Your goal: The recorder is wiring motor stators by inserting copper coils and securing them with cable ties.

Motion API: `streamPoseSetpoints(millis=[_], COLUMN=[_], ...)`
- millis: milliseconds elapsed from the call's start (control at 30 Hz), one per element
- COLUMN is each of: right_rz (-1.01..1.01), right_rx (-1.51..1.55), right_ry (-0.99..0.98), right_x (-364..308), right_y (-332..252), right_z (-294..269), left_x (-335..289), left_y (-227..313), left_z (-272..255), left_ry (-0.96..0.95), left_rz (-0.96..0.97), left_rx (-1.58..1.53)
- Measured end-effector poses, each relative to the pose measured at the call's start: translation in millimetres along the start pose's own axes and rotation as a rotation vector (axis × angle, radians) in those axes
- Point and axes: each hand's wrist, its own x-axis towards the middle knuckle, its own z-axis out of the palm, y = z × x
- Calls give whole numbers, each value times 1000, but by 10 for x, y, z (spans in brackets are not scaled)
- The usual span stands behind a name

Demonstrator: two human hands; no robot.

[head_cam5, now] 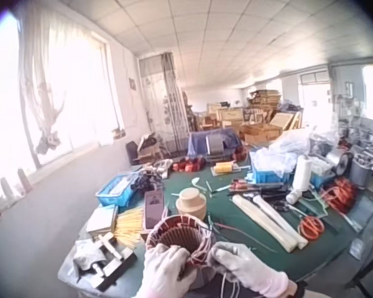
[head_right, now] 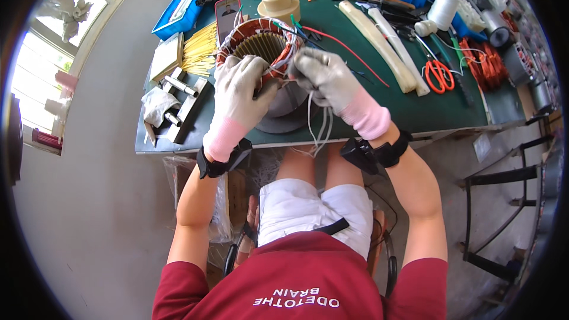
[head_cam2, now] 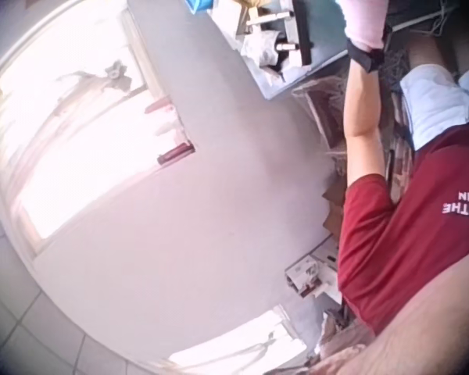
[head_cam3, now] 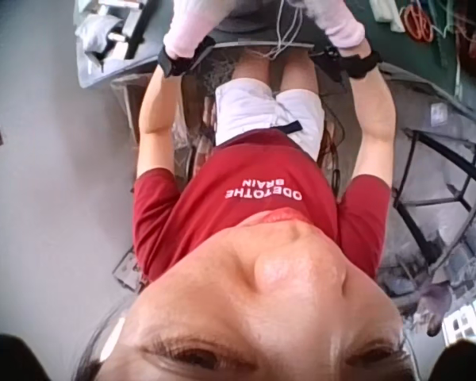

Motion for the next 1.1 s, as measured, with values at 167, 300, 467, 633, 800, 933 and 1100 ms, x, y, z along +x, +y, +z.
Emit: streamPoseSetpoints(millis=[167,300,467,633,800,933,1100], right_rz=[-23,-44,-191,-240,-294,-343,-400], right_rx=[-22,-6,-1185,-752,-340,-268,-38], right_ry=[72,252,1006,1297,1383,1467,1450], right_x=[38,-604,-1737,-1837,-1718,-1767,-1602], right_y=[2,69,900,1428,1512,1434,1305], right_z=[-51,-422,-1076,-1320,-1435,-1440,-1407], left_x=[15,-48,-4,14,12,5,26], left_y=[16,-41,38,8,30,-76,-178], left_z=[31,60,-36,-63,-50,-295,-307], left_ry=[7,47,-60,-79,-41,-183,-271], left_rz=[-51,1,42,-76,30,-14,8], left_rx=[107,73,19,80,71,-144,-86])
